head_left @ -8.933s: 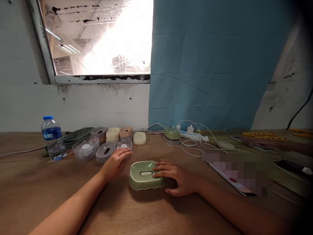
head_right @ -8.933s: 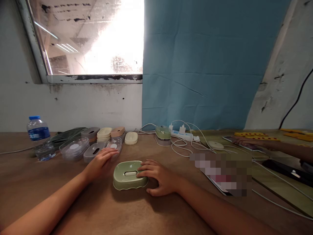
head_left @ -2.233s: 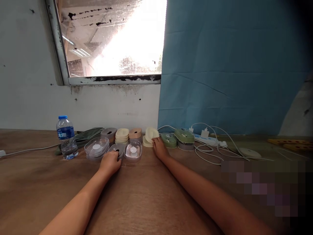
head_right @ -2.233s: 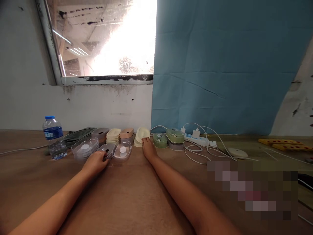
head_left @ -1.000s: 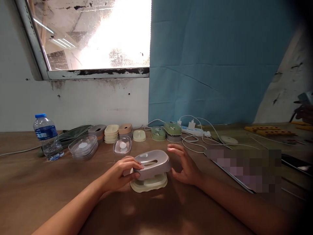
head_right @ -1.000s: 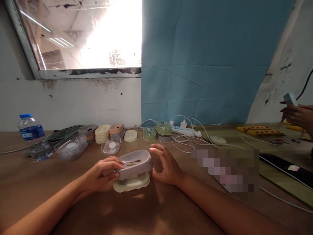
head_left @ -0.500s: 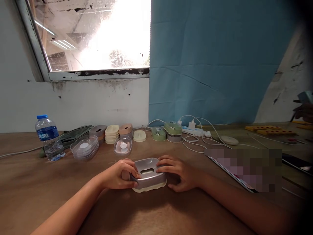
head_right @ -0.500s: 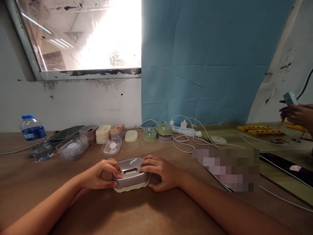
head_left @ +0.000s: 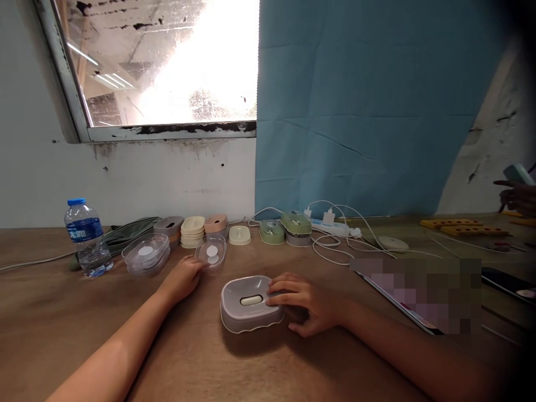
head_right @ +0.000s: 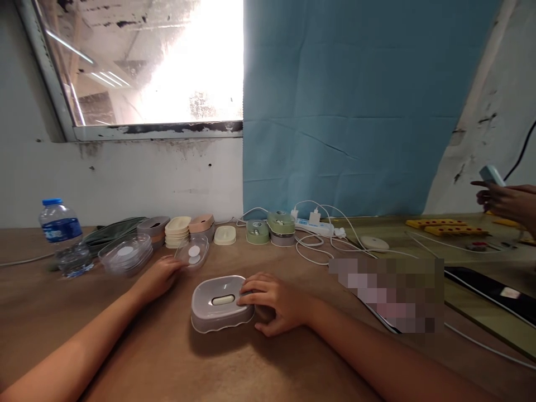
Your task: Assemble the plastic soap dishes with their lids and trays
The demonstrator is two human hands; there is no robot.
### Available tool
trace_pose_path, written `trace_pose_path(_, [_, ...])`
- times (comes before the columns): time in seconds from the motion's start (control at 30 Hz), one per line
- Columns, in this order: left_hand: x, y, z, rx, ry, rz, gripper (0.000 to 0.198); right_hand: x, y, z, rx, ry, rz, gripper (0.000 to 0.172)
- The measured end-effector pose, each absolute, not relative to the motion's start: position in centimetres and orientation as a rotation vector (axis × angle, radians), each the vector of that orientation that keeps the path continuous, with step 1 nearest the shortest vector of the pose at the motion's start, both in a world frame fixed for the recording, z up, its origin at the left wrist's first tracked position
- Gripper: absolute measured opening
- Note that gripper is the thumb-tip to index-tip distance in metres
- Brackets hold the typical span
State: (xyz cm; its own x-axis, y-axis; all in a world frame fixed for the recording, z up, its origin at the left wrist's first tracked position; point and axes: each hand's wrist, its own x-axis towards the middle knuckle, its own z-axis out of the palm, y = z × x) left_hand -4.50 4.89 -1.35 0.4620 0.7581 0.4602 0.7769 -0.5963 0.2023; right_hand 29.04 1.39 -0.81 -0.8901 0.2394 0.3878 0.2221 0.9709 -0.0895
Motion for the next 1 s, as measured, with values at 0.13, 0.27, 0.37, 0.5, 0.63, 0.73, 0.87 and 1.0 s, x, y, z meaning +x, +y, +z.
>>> trace_pose_path(0.13, [-5.2, 5.2, -1.1, -2.589, -1.483, -0.784, 0.027, 29.1, 1.6, -1.0, -0.321, -2.712, 0.060, 0.050])
trace_pose_path(0.27, [-5.1, 4.9, -1.0, -2.550, -1.605, -0.926, 0.022, 29.2, 1.7, -1.2, -0.315, -2.706, 0.067, 0.048])
trace_pose_path(0.37, [-5.2, 5.0, -1.0, -2.500, -1.781, -1.117, 0.020, 29.1, 1.6, -1.1, -0.316, -2.702, 0.062, 0.048])
trace_pose_path(0.5, [-5.1, 5.0, -0.8, -2.367, -1.885, -1.511, 0.026, 29.0, 1.4, -1.0, -0.311, -2.697, 0.044, 0.046])
trace_pose_path(0.63, [-4.4, 4.4, -0.1, -2.337, -1.820, -2.140, 0.037, 29.1, 1.2, -0.9, -0.318, -2.620, 0.109, 0.051])
trace_pose_path(0.73, [-3.4, 3.5, 0.6, -2.445, -1.683, -2.566, 0.034, 29.2, 1.0, -1.2, -0.399, -2.420, 0.123, 0.055])
trace_pose_path(0.87, [-2.0, 1.9, 1.4, -2.819, -1.450, -2.822, 0.024, 29.0, 0.7, -1.5, -0.517, -2.242, -0.010, 0.054])
trace_pose_path(1.0, [-0.6, 0.5, 1.7, -3.258, -1.149, -2.835, 0.023, 28.2, 0.2, -1.6, -0.578, -2.191, -0.011, 0.054])
